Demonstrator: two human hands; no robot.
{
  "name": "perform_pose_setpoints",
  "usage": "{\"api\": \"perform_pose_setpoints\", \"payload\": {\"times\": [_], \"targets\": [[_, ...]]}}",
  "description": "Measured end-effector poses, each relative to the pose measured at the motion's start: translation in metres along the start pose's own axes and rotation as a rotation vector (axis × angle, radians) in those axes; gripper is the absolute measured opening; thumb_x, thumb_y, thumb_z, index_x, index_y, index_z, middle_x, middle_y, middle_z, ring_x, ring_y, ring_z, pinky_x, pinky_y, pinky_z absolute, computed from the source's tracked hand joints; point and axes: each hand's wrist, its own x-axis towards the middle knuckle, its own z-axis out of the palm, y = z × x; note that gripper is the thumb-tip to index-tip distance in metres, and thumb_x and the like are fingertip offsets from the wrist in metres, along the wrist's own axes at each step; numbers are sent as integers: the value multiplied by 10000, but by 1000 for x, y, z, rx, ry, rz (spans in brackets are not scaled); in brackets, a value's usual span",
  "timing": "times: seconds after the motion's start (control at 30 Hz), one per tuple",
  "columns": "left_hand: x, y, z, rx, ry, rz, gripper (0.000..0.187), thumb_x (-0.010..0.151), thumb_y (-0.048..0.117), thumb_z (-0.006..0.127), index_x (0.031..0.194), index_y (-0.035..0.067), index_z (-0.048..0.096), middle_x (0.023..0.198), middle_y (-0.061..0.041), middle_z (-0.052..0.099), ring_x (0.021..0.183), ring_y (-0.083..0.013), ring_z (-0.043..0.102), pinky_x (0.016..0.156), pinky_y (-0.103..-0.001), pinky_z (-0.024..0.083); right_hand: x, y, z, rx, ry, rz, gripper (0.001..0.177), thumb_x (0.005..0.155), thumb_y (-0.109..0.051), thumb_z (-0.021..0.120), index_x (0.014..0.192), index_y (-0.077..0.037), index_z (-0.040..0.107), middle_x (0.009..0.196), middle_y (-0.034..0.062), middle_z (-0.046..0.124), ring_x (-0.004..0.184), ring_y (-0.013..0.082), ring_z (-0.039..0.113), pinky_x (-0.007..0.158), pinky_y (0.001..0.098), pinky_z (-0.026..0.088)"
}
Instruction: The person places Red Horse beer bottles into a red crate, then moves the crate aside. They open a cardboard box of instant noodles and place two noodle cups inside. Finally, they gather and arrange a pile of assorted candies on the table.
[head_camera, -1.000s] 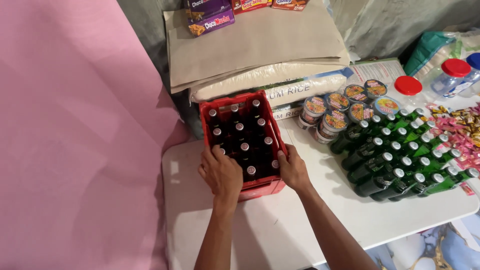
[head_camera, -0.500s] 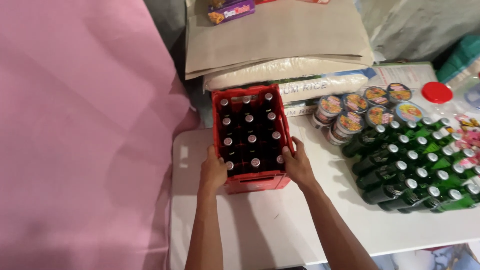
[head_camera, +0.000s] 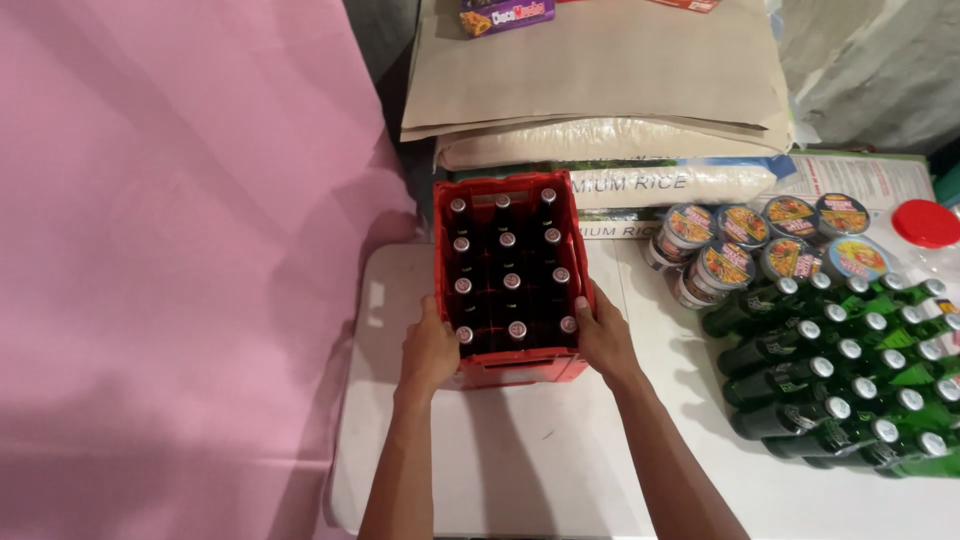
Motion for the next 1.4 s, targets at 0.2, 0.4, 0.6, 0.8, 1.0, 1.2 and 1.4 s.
{"api": "perform_pose_setpoints", "payload": {"times": [0.2,0.4,0.6,0.8,1.0,1.2,1.4], "targets": [[-32,-5,5,-25,51,-68,421,954,141,509,1350,84,376,1024,-352,663,1018,-560,636,923,-615,474,4,0,-6,27,-124,5,455,1047,-310,466,1472,-171,550,930,58,696,785,141,594,754,337,516],[-66,-2,7,-95,49,-136,427,958,117,466,1367,55,359,1006,-344,695,1010,-537,667,937,-584,496,16,8,-9,-1,-235,-91,444,1060,-324,446,1448,-150,570,948,-9,714,842,80,619,779,286,518],[-73,-6,10,-140,49,-161,387,968,126,484,1336,60,384,959,-290,690,951,-497,684,867,-577,524,8,-15,-10,20,-278,72,435,1064,-315,439,1436,-162,605,814,8,607,694,98,524,653,318,504],[-72,4,0,-145,8,-174,413,976,113,467,1374,48,379,839,-252,734,842,-450,730,805,-554,546,9,-13,-6,80,-264,71,446,1060,-306,432,1449,-141,574,870,-15,655,699,80,531,645,299,525],[-65,-4,-5,-117,27,-120,479,957,75,472,1425,65,369,847,-249,739,842,-456,720,803,-555,526,6,-16,0,74,-236,127,451,1054,-299,430,1449,-137,576,878,9,664,702,98,555,625,334,547],[-46,-27,-20,-138,71,-62,476,940,56,477,1413,72,428,887,-225,757,856,-442,727,801,-548,534,0,-23,23,80,-213,82,464,1047,-299,420,1467,-139,537,978,24,728,832,117,649,742,328,570],[-30,-36,-54,-99,-12,-121,484,972,91,466,1452,94,405,904,-202,763,832,-413,756,804,-516,574,-6,-38,55,87,-158,145,464,1064,-304,408,1475,-156,564,1009,93,727,871,174,643,799,368,562]]}}
